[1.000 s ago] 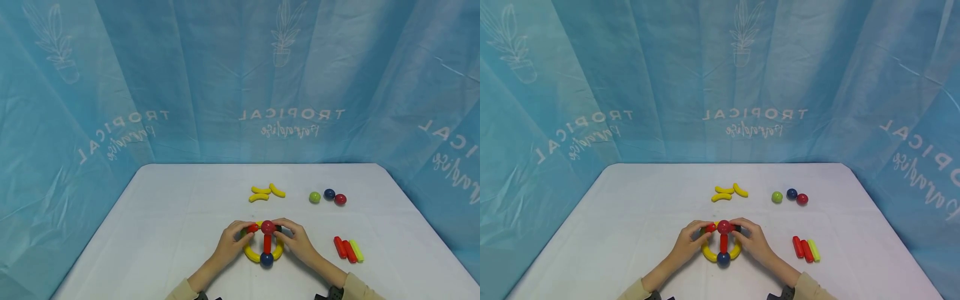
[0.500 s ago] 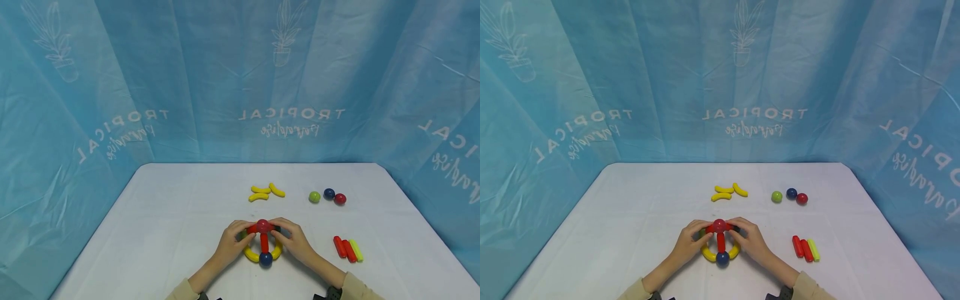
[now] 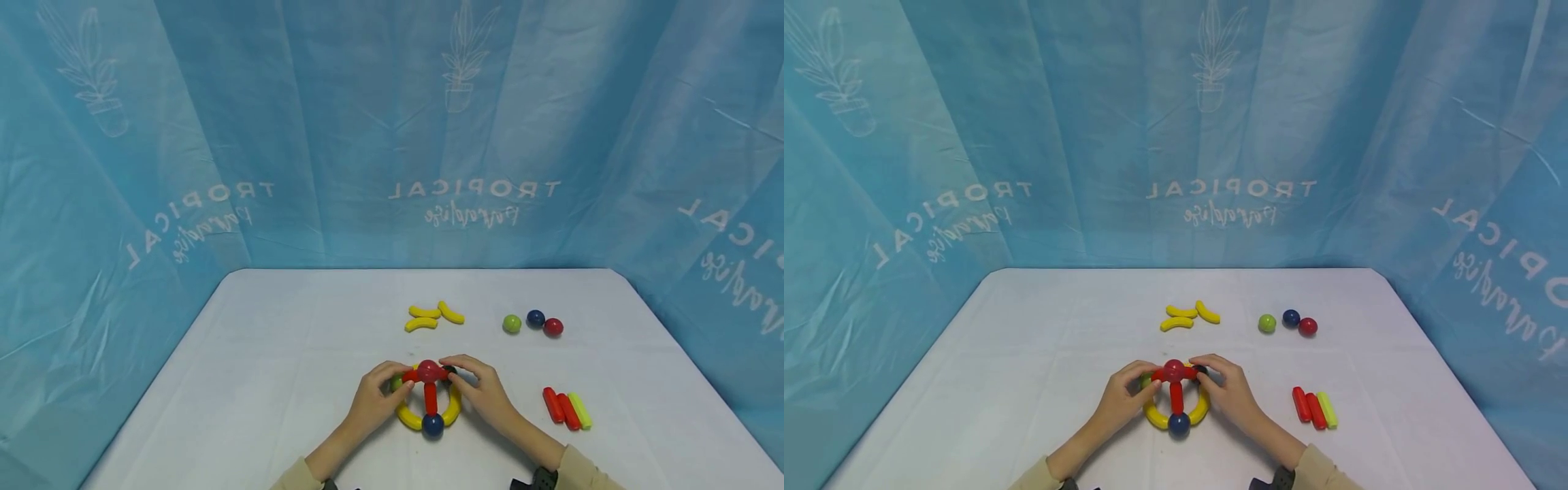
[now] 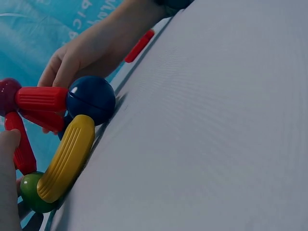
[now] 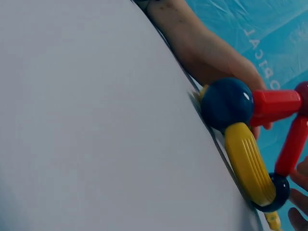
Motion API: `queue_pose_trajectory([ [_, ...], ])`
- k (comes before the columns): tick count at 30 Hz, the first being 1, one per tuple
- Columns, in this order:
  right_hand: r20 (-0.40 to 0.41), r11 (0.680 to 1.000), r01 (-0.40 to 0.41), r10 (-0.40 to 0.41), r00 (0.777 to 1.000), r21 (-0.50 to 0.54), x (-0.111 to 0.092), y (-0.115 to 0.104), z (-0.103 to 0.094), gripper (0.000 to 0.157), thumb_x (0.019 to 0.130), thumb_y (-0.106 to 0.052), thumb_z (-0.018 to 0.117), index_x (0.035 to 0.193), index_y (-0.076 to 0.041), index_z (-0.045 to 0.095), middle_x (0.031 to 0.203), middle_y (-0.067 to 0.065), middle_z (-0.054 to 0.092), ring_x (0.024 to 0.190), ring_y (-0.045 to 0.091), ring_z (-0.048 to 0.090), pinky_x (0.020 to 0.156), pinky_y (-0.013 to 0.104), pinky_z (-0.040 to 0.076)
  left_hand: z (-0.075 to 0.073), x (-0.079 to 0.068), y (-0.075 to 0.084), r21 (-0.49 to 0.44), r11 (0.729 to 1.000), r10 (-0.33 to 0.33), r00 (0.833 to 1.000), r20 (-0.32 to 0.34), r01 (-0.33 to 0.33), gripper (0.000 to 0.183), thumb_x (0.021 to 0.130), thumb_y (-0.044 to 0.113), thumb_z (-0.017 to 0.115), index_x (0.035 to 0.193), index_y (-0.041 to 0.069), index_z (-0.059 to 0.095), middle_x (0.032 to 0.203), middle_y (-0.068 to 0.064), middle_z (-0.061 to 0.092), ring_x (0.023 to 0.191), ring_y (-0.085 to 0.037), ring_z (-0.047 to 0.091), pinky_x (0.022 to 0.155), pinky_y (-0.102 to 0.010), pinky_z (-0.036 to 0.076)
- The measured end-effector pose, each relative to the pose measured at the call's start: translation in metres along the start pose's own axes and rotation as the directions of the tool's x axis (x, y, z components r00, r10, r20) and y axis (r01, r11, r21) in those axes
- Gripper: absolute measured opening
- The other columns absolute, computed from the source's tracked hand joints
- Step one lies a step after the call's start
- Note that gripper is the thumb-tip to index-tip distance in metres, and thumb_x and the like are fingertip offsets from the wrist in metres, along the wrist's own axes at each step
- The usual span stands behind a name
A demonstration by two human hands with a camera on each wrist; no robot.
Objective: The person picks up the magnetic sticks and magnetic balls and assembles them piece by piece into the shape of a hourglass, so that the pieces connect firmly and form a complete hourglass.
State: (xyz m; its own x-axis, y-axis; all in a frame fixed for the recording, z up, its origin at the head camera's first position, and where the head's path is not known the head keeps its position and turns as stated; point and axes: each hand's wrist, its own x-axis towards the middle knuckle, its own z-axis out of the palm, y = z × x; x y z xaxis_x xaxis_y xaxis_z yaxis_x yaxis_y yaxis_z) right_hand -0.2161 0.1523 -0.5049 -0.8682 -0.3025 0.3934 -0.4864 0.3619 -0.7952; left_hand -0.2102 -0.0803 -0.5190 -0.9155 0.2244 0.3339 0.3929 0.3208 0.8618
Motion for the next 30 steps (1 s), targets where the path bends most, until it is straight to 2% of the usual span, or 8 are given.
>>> queue_pose_trajectory([
  [5, -0.128, 0.996, -0.046, 0.036, 0.991, -0.077, 0.004, -0.003, -0.015, 0.020, 0.090, -0.005, 0.062, 0.109, -0.005, 0.068, 0.105, 0.006, 0.070, 0.102, 0.017, 0.062, 0.092, 0.026, 0.050, 0.000, -0.001, 0.001, 0.006, 1.000, -0.022, 1.000, -0.021, 0.023, 0.025, 0.086, 0.020, 0.070, 0.111, 0.017, 0.067, 0.109, 0.005, 0.067, 0.100, -0.014, 0.062, 0.092, -0.026, 0.051],
  [8, -0.201, 0.989, -0.048, 0.019, 0.979, -0.140, 0.002, -0.005, -0.033, 0.020, 0.087, 0.003, 0.062, 0.105, -0.003, 0.068, 0.101, 0.011, 0.070, 0.094, 0.020, 0.061, 0.084, 0.022, 0.051, 0.000, 0.000, 0.000, 0.007, 0.999, -0.043, 0.998, -0.042, 0.043, 0.027, 0.085, 0.022, 0.071, 0.111, 0.014, 0.067, 0.109, 0.004, 0.066, 0.100, -0.015, 0.060, 0.088, -0.023, 0.050],
  [13, -0.338, 0.960, -0.095, 0.000, 0.941, -0.263, -0.019, -0.002, -0.074, 0.019, 0.082, 0.008, 0.065, 0.097, -0.003, 0.070, 0.091, 0.010, 0.071, 0.082, 0.011, 0.062, 0.073, 0.013, 0.047, -0.001, 0.003, 0.000, -0.023, 0.999, -0.026, 0.999, -0.032, 0.025, 0.022, 0.086, 0.028, 0.071, 0.105, 0.018, 0.068, 0.104, 0.004, 0.066, 0.091, -0.016, 0.058, 0.081, -0.021, 0.049],
  [15, -0.389, 0.934, -0.174, 0.042, 0.920, -0.310, -0.032, 0.000, -0.091, 0.019, 0.080, 0.007, 0.066, 0.096, -0.003, 0.070, 0.090, 0.010, 0.071, 0.078, 0.008, 0.061, 0.069, 0.011, 0.046, 0.000, 0.003, 0.000, -0.028, 0.999, -0.016, 1.000, -0.026, 0.016, 0.019, 0.086, 0.028, 0.071, 0.103, 0.021, 0.067, 0.102, 0.005, 0.065, 0.088, -0.014, 0.057, 0.078, -0.020, 0.049],
  [17, -0.419, 0.892, -0.283, 0.120, 0.900, -0.352, -0.046, 0.001, -0.104, 0.020, 0.081, 0.004, 0.067, 0.098, -0.004, 0.070, 0.093, 0.010, 0.071, 0.076, 0.003, 0.058, 0.066, 0.011, 0.045, 0.000, 0.004, 0.001, -0.023, 1.000, -0.016, 0.999, -0.031, 0.015, 0.016, 0.085, 0.025, 0.071, 0.101, 0.021, 0.068, 0.100, 0.006, 0.065, 0.086, -0.012, 0.056, 0.077, -0.020, 0.049],
  [21, -0.424, 0.799, -0.454, 0.280, 0.861, -0.394, -0.069, 0.000, -0.120, 0.022, 0.082, -0.001, 0.066, 0.104, -0.002, 0.068, 0.100, 0.013, 0.068, 0.076, 0.006, 0.054, 0.059, 0.015, 0.047, 0.001, 0.004, 0.003, 0.002, 0.999, -0.048, 0.997, -0.063, 0.048, 0.016, 0.083, 0.016, 0.073, 0.097, 0.019, 0.069, 0.099, 0.005, 0.066, 0.090, -0.011, 0.057, 0.080, -0.022, 0.047],
  [26, -0.376, 0.731, -0.563, 0.432, 0.820, -0.387, -0.088, 0.002, -0.125, 0.027, 0.084, -0.002, 0.063, 0.110, 0.003, 0.063, 0.107, 0.021, 0.063, 0.085, 0.023, 0.058, 0.057, 0.015, 0.045, -0.003, 0.001, 0.022, 0.005, 0.997, -0.082, 0.994, -0.067, 0.082, 0.015, 0.082, 0.006, 0.071, 0.097, 0.010, 0.069, 0.099, -0.003, 0.067, 0.093, -0.022, 0.058, 0.082, -0.028, 0.047],
  [30, -0.357, 0.694, -0.616, 0.506, 0.785, -0.373, -0.091, 0.006, -0.128, 0.032, 0.085, -0.003, 0.063, 0.115, 0.006, 0.059, 0.110, 0.025, 0.061, 0.089, 0.029, 0.060, 0.064, 0.017, 0.050, -0.010, -0.002, 0.041, -0.011, 0.996, -0.094, 0.995, -0.045, 0.094, 0.014, 0.083, 0.006, 0.070, 0.097, 0.005, 0.069, 0.100, -0.009, 0.067, 0.094, -0.029, 0.058, 0.082, -0.028, 0.047],
])
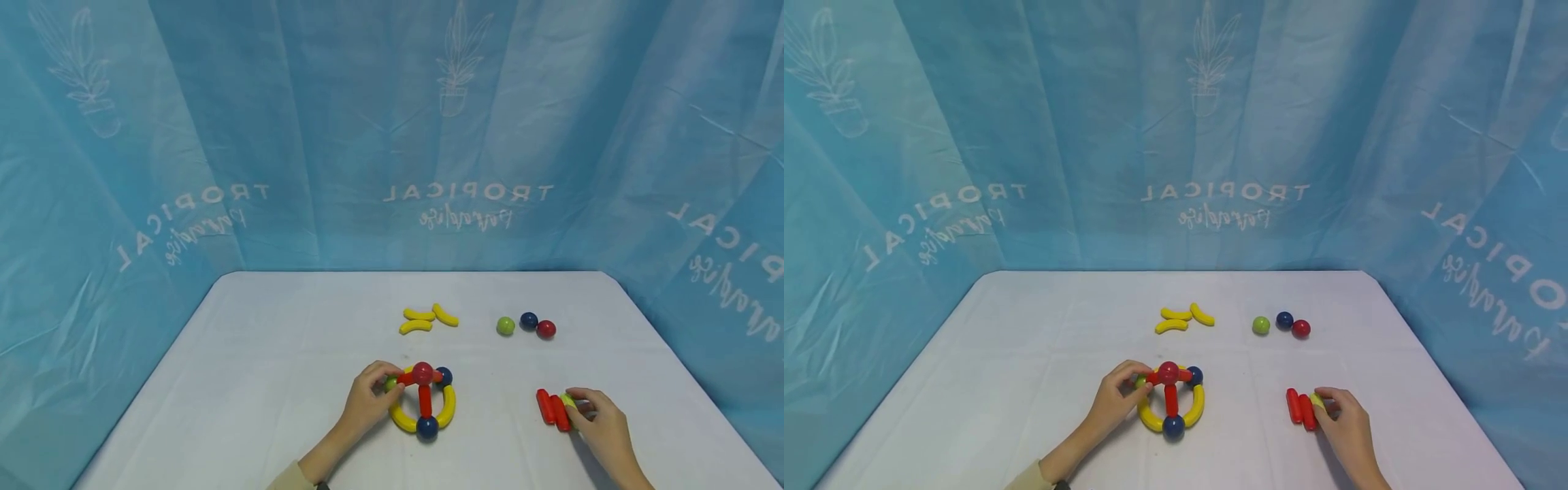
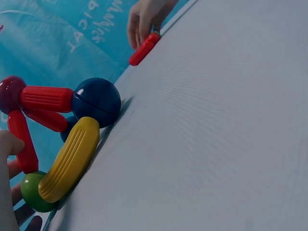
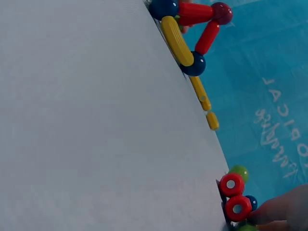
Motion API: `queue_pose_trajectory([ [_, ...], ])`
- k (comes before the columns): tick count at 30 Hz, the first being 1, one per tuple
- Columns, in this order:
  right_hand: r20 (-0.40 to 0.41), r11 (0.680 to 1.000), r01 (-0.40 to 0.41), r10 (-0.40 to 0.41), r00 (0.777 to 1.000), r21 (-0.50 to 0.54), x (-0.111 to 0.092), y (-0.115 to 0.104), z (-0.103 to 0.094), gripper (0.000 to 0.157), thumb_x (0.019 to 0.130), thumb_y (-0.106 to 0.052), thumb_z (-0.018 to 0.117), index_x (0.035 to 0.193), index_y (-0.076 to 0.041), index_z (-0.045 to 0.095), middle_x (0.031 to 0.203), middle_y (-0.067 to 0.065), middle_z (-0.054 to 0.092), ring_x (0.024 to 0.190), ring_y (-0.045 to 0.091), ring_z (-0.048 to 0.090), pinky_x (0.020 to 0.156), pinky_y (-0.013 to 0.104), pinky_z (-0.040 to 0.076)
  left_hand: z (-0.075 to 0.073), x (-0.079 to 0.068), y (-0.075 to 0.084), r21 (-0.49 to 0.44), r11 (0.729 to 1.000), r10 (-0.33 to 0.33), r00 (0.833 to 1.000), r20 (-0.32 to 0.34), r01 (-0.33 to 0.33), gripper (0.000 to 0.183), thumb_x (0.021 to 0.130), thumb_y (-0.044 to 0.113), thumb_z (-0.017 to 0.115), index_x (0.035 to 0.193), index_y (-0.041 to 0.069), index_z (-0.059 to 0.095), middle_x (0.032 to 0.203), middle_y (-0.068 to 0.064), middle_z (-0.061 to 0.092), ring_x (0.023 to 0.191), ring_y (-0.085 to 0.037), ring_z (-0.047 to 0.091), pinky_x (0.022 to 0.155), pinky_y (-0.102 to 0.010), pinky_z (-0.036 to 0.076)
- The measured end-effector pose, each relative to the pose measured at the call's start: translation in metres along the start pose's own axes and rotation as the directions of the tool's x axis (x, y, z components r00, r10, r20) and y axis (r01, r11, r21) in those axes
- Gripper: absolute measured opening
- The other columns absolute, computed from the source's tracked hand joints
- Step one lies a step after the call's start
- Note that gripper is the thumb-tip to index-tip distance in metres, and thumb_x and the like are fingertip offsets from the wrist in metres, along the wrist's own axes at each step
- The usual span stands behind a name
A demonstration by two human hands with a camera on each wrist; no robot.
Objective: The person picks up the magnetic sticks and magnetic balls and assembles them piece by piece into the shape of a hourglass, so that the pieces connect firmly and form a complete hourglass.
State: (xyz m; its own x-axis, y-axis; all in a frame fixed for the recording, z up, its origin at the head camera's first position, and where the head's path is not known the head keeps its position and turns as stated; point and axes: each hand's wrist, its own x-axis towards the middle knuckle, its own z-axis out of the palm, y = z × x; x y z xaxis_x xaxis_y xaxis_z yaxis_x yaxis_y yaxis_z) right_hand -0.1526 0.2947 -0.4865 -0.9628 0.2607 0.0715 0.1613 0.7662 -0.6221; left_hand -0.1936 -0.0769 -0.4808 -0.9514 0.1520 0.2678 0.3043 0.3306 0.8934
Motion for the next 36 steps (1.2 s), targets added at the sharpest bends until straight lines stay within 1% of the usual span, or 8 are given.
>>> queue_pose_trajectory([
  [7, -0.016, 1.000, -0.011, 0.011, 1.000, -0.005, 0.007, -0.001, -0.005, 0.037, 0.080, -0.005, 0.069, 0.113, 0.009, 0.059, 0.090, 0.021, 0.066, 0.075, 0.022, 0.059, 0.054, 0.017, 0.045, -0.001, 0.000, 0.000, 0.007, 0.999, -0.037, 0.999, 0.014, 0.037, 0.015, 0.084, 0.010, 0.070, 0.099, 0.006, 0.069, 0.102, -0.009, 0.067, 0.096, -0.029, 0.058, 0.082, -0.028, 0.047],
  [11, -0.096, 0.998, 0.053, -0.050, 0.994, 0.031, 0.011, -0.013, -0.007, 0.035, 0.080, -0.007, 0.071, 0.112, 0.006, 0.061, 0.093, 0.021, 0.068, 0.076, 0.021, 0.061, 0.057, 0.015, 0.045, -0.001, -0.001, 0.000, 0.006, 0.999, -0.043, 0.999, 0.018, 0.043, 0.015, 0.085, 0.011, 0.070, 0.099, 0.007, 0.068, 0.102, -0.009, 0.066, 0.095, -0.029, 0.057, 0.081, -0.030, 0.048],
  [15, -0.194, 0.979, 0.168, -0.144, 0.970, 0.114, 0.018, -0.037, -0.004, 0.032, 0.081, -0.005, 0.070, 0.111, 0.002, 0.063, 0.096, 0.019, 0.067, 0.077, 0.013, 0.060, 0.060, 0.012, 0.046, -0.002, -0.001, 0.002, 0.006, 0.999, -0.039, 0.999, 0.021, 0.039, 0.015, 0.085, 0.011, 0.070, 0.099, 0.007, 0.069, 0.101, -0.008, 0.066, 0.094, -0.029, 0.057, 0.079, -0.030, 0.048],
  [18, -0.206, 0.942, 0.264, -0.223, 0.953, 0.204, 0.024, -0.059, 0.002, 0.031, 0.082, -0.005, 0.071, 0.112, -0.001, 0.064, 0.099, 0.015, 0.067, 0.077, -0.003, 0.057, 0.063, 0.011, 0.048, -0.003, -0.001, 0.003, 0.005, 0.999, -0.037, 0.999, 0.029, 0.037, 0.015, 0.084, 0.011, 0.070, 0.098, 0.007, 0.069, 0.100, -0.007, 0.066, 0.093, -0.028, 0.057, 0.079, -0.030, 0.049],
  [21, -0.157, 0.898, 0.306, -0.268, 0.951, 0.318, 0.030, -0.084, 0.009, 0.031, 0.084, -0.008, 0.070, 0.114, -0.002, 0.063, 0.105, 0.015, 0.067, 0.081, -0.010, 0.055, 0.068, 0.011, 0.049, -0.002, 0.001, 0.000, 0.009, 0.999, -0.035, 0.999, 0.041, 0.034, 0.015, 0.084, 0.011, 0.070, 0.098, 0.008, 0.069, 0.100, -0.007, 0.067, 0.092, -0.027, 0.057, 0.079, -0.031, 0.049],
  [29, 0.020, 0.800, 0.248, -0.308, 0.951, 0.547, 0.041, -0.152, 0.037, 0.034, 0.086, -0.016, 0.070, 0.118, -0.006, 0.062, 0.114, 0.012, 0.064, 0.089, 0.000, 0.059, 0.077, 0.016, 0.052, 0.008, 0.008, -0.032, 0.018, 1.000, -0.023, 0.999, 0.030, 0.023, 0.014, 0.083, 0.015, 0.073, 0.097, 0.016, 0.069, 0.099, 0.001, 0.066, 0.091, -0.023, 0.057, 0.076, -0.028, 0.047],
  [32, 0.071, 0.751, 0.247, -0.363, 0.929, 0.612, 0.039, -0.170, 0.047, 0.035, 0.085, -0.015, 0.071, 0.117, -0.005, 0.062, 0.111, 0.014, 0.064, 0.089, 0.004, 0.061, 0.075, 0.019, 0.054, 0.008, 0.007, -0.036, 0.009, 1.000, -0.005, 1.000, 0.030, 0.005, 0.012, 0.082, 0.020, 0.074, 0.094, 0.020, 0.069, 0.097, 0.004, 0.066, 0.090, -0.019, 0.056, 0.076, -0.025, 0.047],
  [36, 0.086, 0.700, 0.308, -0.467, 0.880, 0.644, 0.035, -0.183, 0.059, 0.034, 0.084, -0.011, 0.071, 0.115, -0.002, 0.062, 0.105, 0.017, 0.065, 0.086, 0.005, 0.061, 0.072, 0.021, 0.055, 0.007, 0.007, -0.039, -0.001, 1.000, 0.021, 0.999, 0.032, -0.021, 0.011, 0.082, 0.025, 0.075, 0.091, 0.022, 0.069, 0.095, 0.005, 0.066, 0.088, -0.017, 0.056, 0.075, -0.023, 0.047],
])
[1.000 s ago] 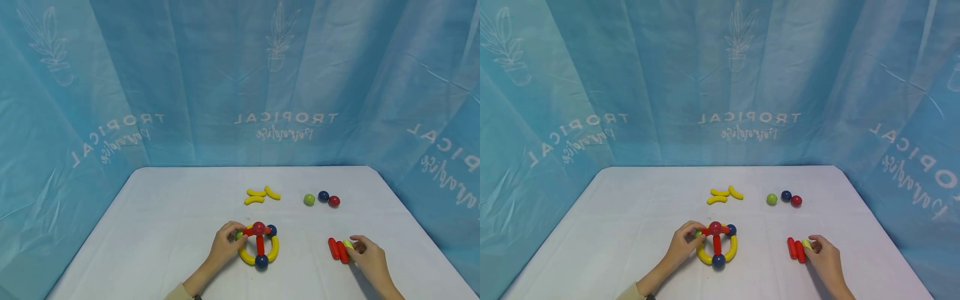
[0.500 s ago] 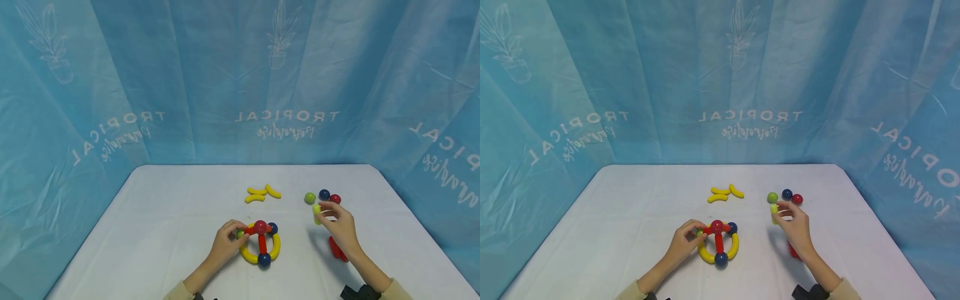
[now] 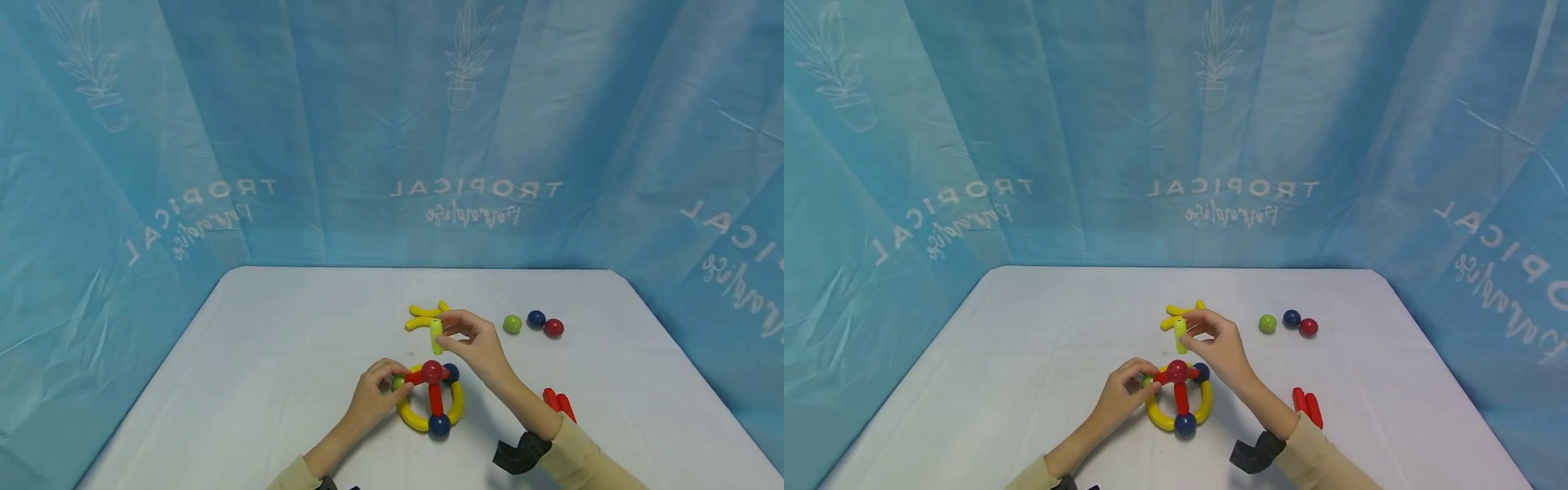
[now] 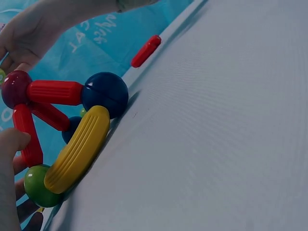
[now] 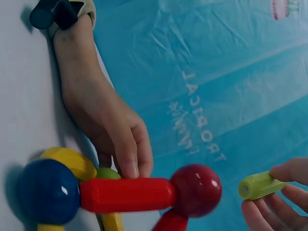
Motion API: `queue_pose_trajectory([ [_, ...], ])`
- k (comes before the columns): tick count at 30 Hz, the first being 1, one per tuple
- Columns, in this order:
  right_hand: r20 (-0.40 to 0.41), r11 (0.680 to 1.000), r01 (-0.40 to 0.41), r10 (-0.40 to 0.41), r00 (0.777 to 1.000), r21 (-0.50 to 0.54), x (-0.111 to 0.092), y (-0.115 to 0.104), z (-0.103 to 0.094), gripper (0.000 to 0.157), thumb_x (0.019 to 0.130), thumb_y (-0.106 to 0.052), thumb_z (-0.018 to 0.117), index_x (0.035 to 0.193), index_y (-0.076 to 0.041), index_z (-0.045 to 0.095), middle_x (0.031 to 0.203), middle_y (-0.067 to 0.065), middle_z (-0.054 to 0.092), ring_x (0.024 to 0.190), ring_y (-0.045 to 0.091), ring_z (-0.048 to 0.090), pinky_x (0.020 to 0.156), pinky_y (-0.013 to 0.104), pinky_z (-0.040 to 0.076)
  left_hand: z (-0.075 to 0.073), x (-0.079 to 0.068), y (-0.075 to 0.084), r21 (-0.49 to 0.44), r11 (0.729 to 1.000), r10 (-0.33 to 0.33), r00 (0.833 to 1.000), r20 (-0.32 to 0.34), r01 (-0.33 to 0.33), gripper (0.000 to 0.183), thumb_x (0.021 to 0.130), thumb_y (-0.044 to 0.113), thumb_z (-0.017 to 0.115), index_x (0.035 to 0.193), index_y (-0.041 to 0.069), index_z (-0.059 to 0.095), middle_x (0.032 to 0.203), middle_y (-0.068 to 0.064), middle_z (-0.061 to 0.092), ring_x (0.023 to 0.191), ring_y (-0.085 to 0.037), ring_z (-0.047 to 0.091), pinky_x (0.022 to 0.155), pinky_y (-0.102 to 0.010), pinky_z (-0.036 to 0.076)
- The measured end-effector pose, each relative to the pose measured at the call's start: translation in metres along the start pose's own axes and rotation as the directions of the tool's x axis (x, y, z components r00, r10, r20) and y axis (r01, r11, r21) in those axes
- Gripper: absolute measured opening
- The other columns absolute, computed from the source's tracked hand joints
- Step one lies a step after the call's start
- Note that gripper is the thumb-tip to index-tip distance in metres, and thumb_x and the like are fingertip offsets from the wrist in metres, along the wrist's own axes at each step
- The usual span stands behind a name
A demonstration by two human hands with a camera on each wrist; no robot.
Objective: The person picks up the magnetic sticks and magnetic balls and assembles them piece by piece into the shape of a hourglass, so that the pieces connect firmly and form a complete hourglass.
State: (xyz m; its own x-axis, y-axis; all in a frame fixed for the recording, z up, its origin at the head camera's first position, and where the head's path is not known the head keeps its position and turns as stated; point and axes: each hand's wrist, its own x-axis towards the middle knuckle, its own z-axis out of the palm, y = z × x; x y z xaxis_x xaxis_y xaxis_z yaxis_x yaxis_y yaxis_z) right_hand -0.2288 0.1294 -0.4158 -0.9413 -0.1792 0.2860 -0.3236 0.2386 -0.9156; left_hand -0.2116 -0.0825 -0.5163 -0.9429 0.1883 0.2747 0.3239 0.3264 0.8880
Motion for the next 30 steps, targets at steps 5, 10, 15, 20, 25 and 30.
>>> queue_pose_trajectory([
  [5, 0.069, 0.999, 0.037, -0.034, 0.997, -0.030, -0.002, 0.003, 0.010, 0.034, 0.083, -0.010, 0.071, 0.115, -0.001, 0.063, 0.105, 0.018, 0.064, 0.086, 0.005, 0.061, 0.071, 0.020, 0.054, 0.000, 0.000, -0.001, 0.007, 1.000, 0.016, 1.000, 0.006, -0.016, 0.011, 0.082, 0.026, 0.075, 0.090, 0.022, 0.069, 0.094, 0.005, 0.066, 0.087, -0.015, 0.055, 0.074, -0.021, 0.046],
  [10, 0.088, 0.998, 0.027, -0.022, 0.996, -0.057, -0.004, 0.006, 0.014, 0.034, 0.084, -0.012, 0.072, 0.115, -0.002, 0.063, 0.107, 0.016, 0.065, 0.087, 0.009, 0.061, 0.071, 0.019, 0.054, 0.001, 0.001, -0.001, 0.012, 1.000, 0.023, 1.000, 0.004, -0.023, 0.011, 0.081, 0.022, 0.076, 0.089, 0.022, 0.068, 0.093, 0.005, 0.066, 0.087, -0.016, 0.056, 0.074, -0.022, 0.046],
  [15, 0.091, 0.999, 0.039, -0.036, 0.995, -0.032, -0.004, 0.005, 0.016, 0.032, 0.084, -0.011, 0.070, 0.114, -0.002, 0.063, 0.108, 0.018, 0.064, 0.086, 0.012, 0.064, 0.072, 0.019, 0.054, 0.001, 0.000, 0.003, 0.022, 1.000, 0.015, 1.000, 0.006, -0.015, 0.012, 0.081, 0.014, 0.075, 0.091, 0.015, 0.068, 0.094, 0.000, 0.067, 0.087, -0.024, 0.056, 0.075, -0.024, 0.046],
  [20, 0.100, 0.998, 0.052, -0.049, 0.994, -0.031, -0.006, 0.007, 0.013, 0.032, 0.085, -0.012, 0.070, 0.115, -0.004, 0.062, 0.107, 0.018, 0.063, 0.087, 0.011, 0.065, 0.074, 0.020, 0.054, -0.006, -0.003, 0.028, 0.017, 1.000, 0.020, 0.999, 0.045, -0.021, 0.012, 0.081, 0.010, 0.073, 0.092, 0.007, 0.068, 0.095, -0.010, 0.066, 0.087, -0.032, 0.055, 0.075, -0.025, 0.047],
  [25, 0.069, 0.998, 0.051, -0.048, 0.996, -0.045, -0.010, 0.010, 0.003, 0.028, 0.089, -0.014, 0.067, 0.115, -0.005, 0.062, 0.105, 0.018, 0.066, 0.087, 0.006, 0.063, 0.074, 0.020, 0.054, -0.011, -0.006, 0.041, 0.013, 0.999, 0.036, 0.997, 0.067, -0.037, 0.012, 0.083, 0.012, 0.073, 0.092, 0.007, 0.067, 0.094, -0.010, 0.066, 0.087, -0.030, 0.055, 0.076, -0.026, 0.047],
  [30, -0.005, 0.997, 0.034, -0.035, 0.999, -0.065, -0.017, 0.016, -0.016, 0.025, 0.091, -0.012, 0.063, 0.113, -0.002, 0.062, 0.101, 0.020, 0.067, 0.081, 0.005, 0.063, 0.071, 0.019, 0.055, -0.011, -0.007, 0.040, 0.015, 1.000, 0.001, 0.997, 0.074, -0.003, 0.012, 0.082, 0.014, 0.073, 0.092, 0.008, 0.067, 0.095, -0.008, 0.066, 0.088, -0.028, 0.056, 0.079, -0.028, 0.048],
])
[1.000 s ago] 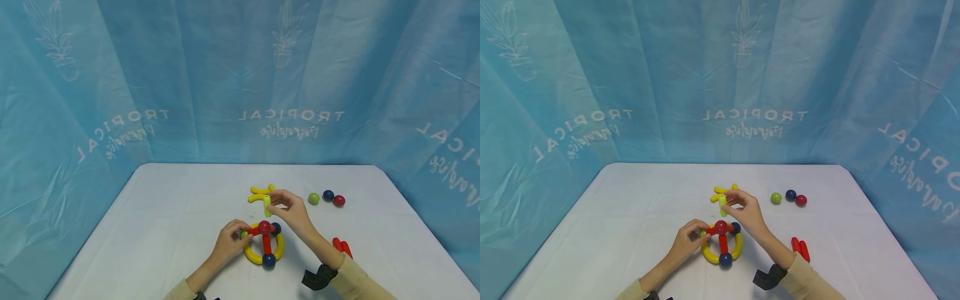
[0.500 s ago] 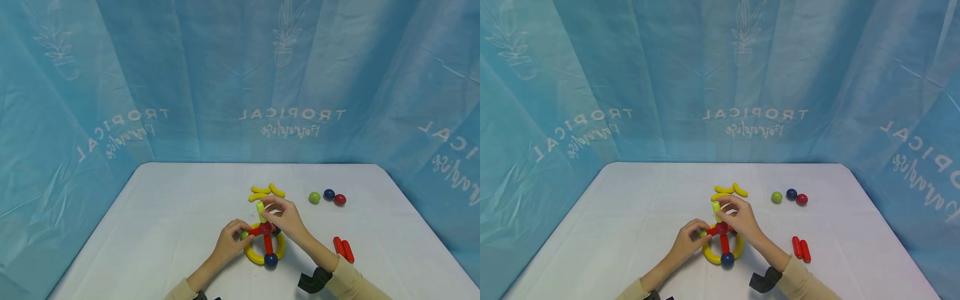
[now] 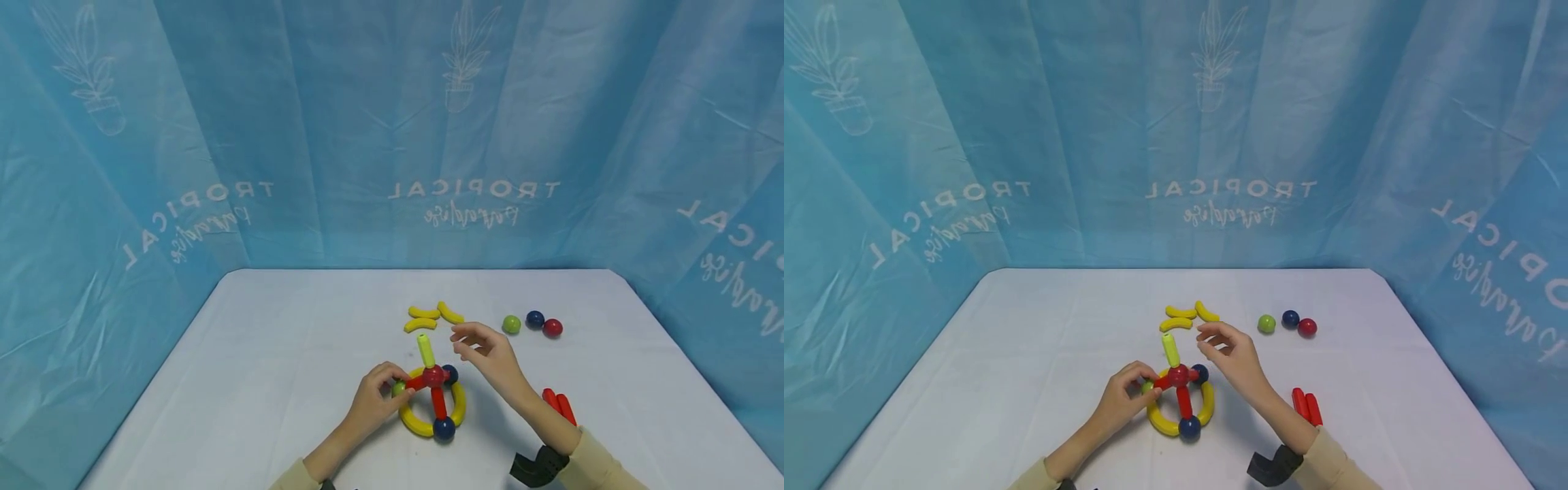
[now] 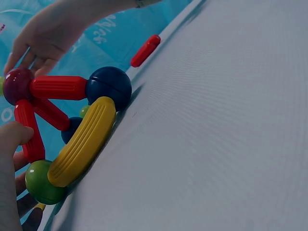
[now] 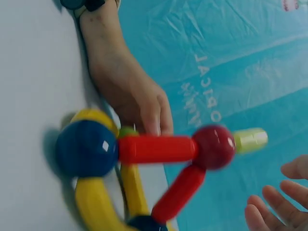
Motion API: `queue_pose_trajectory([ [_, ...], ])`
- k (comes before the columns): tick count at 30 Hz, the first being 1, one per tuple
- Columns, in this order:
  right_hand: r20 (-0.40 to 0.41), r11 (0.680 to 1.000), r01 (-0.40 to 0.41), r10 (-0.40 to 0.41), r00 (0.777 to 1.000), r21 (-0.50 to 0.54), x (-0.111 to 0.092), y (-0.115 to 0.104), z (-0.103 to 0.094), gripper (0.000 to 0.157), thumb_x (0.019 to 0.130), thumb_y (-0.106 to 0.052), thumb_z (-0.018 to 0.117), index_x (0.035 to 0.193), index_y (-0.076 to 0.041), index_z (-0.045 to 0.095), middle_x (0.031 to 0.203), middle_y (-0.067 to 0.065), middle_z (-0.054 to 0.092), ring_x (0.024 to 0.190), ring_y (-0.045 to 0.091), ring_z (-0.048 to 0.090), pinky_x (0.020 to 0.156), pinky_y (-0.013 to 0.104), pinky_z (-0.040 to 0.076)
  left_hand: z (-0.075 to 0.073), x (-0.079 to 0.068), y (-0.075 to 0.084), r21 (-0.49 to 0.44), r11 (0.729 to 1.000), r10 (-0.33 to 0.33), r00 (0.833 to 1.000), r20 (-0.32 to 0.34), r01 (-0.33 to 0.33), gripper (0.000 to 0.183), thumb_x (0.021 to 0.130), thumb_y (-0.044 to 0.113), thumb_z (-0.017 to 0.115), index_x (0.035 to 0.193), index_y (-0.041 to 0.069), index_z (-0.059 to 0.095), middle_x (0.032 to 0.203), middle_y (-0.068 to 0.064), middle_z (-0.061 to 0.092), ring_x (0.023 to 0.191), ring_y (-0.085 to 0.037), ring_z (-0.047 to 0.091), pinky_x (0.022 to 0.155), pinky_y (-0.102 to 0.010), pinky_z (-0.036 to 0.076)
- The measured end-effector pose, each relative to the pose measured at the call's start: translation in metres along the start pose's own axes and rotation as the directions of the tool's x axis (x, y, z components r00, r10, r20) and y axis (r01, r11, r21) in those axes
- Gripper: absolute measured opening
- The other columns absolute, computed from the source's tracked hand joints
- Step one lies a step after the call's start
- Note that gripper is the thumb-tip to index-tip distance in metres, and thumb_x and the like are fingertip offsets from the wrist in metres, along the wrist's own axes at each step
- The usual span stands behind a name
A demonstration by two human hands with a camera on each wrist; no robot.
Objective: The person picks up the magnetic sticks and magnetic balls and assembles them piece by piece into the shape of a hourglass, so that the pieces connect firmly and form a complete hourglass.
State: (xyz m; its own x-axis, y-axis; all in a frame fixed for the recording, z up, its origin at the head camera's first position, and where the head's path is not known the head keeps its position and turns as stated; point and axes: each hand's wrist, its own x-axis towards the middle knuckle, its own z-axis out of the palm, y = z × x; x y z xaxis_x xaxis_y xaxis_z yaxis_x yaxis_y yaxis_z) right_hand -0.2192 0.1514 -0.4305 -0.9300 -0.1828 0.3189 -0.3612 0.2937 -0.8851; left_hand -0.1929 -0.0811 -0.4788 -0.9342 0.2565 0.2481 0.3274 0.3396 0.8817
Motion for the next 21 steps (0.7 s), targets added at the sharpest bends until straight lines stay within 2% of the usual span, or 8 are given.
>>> queue_pose_trajectory([
  [3, -0.038, 1.000, -0.010, 0.009, 0.999, -0.021, -0.007, 0.006, -0.014, 0.023, 0.092, -0.011, 0.062, 0.112, -0.001, 0.062, 0.100, 0.019, 0.067, 0.080, 0.005, 0.064, 0.071, 0.018, 0.054, 0.002, 0.001, -0.003, 0.010, 1.000, -0.015, 1.000, 0.005, 0.015, 0.013, 0.083, 0.013, 0.073, 0.092, 0.007, 0.067, 0.095, -0.008, 0.066, 0.088, -0.027, 0.056, 0.080, -0.028, 0.048],
  [7, -0.089, 0.997, -0.013, 0.006, 0.996, -0.076, -0.022, 0.018, -0.035, 0.022, 0.092, -0.009, 0.061, 0.111, 0.001, 0.063, 0.101, 0.019, 0.067, 0.080, 0.003, 0.063, 0.070, 0.017, 0.054, 0.009, 0.005, -0.023, 0.019, 1.000, -0.021, 1.000, -0.014, 0.021, 0.013, 0.082, 0.015, 0.074, 0.093, 0.010, 0.068, 0.094, -0.004, 0.066, 0.088, -0.024, 0.055, 0.079, -0.027, 0.048],
  [9, -0.130, 0.990, -0.019, 0.001, 0.992, -0.137, -0.031, 0.026, -0.045, 0.020, 0.091, -0.007, 0.061, 0.110, 0.000, 0.064, 0.100, 0.018, 0.067, 0.081, -0.001, 0.061, 0.069, 0.016, 0.053, 0.012, 0.006, -0.034, 0.023, 1.000, -0.005, 1.000, -0.028, 0.006, 0.014, 0.082, 0.018, 0.074, 0.093, 0.013, 0.068, 0.094, -0.001, 0.066, 0.086, -0.020, 0.055, 0.078, -0.026, 0.048],
  [11, -0.178, 0.978, -0.041, 0.004, 0.984, -0.207, -0.040, 0.034, -0.056, 0.018, 0.090, -0.006, 0.063, 0.107, -0.002, 0.065, 0.099, 0.016, 0.068, 0.081, -0.004, 0.059, 0.069, 0.014, 0.051, 0.013, 0.007, -0.038, 0.018, 1.000, 0.015, 0.999, -0.034, -0.014, 0.014, 0.082, 0.021, 0.075, 0.092, 0.015, 0.068, 0.093, 0.002, 0.065, 0.084, -0.015, 0.054, 0.076, -0.024, 0.047],
  [15, -0.277, 0.933, -0.119, 0.022, 0.961, -0.340, -0.058, 0.050, -0.077, 0.019, 0.086, -0.003, 0.066, 0.106, -0.002, 0.066, 0.097, 0.014, 0.070, 0.079, -0.010, 0.055, 0.069, 0.009, 0.049, 0.012, 0.007, -0.040, 0.007, 0.999, 0.040, 0.999, -0.024, -0.040, 0.014, 0.082, 0.026, 0.074, 0.091, 0.018, 0.068, 0.092, 0.004, 0.065, 0.083, -0.009, 0.052, 0.076, -0.022, 0.047],
  [19, -0.338, 0.869, -0.273, 0.132, 0.932, -0.412, -0.075, 0.059, -0.095, 0.025, 0.085, -0.004, 0.067, 0.109, -0.003, 0.065, 0.100, 0.013, 0.070, 0.076, -0.013, 0.052, 0.068, 0.007, 0.047, 0.012, 0.006, -0.038, 0.016, 0.999, 0.047, 0.999, -0.003, -0.046, 0.016, 0.082, 0.030, 0.074, 0.092, 0.021, 0.067, 0.091, 0.007, 0.064, 0.084, -0.008, 0.053, 0.077, -0.021, 0.048],
  [21, -0.355, 0.830, -0.350, 0.199, 0.914, -0.435, -0.084, 0.061, -0.101, 0.027, 0.084, -0.006, 0.068, 0.110, -0.003, 0.065, 0.103, 0.014, 0.069, 0.077, -0.009, 0.054, 0.067, 0.008, 0.047, 0.012, 0.005, -0.037, 0.020, 0.999, 0.045, 0.999, 0.013, -0.045, 0.017, 0.082, 0.032, 0.074, 0.093, 0.022, 0.067, 0.091, 0.008, 0.064, 0.084, -0.007, 0.053, 0.078, -0.020, 0.048],
])
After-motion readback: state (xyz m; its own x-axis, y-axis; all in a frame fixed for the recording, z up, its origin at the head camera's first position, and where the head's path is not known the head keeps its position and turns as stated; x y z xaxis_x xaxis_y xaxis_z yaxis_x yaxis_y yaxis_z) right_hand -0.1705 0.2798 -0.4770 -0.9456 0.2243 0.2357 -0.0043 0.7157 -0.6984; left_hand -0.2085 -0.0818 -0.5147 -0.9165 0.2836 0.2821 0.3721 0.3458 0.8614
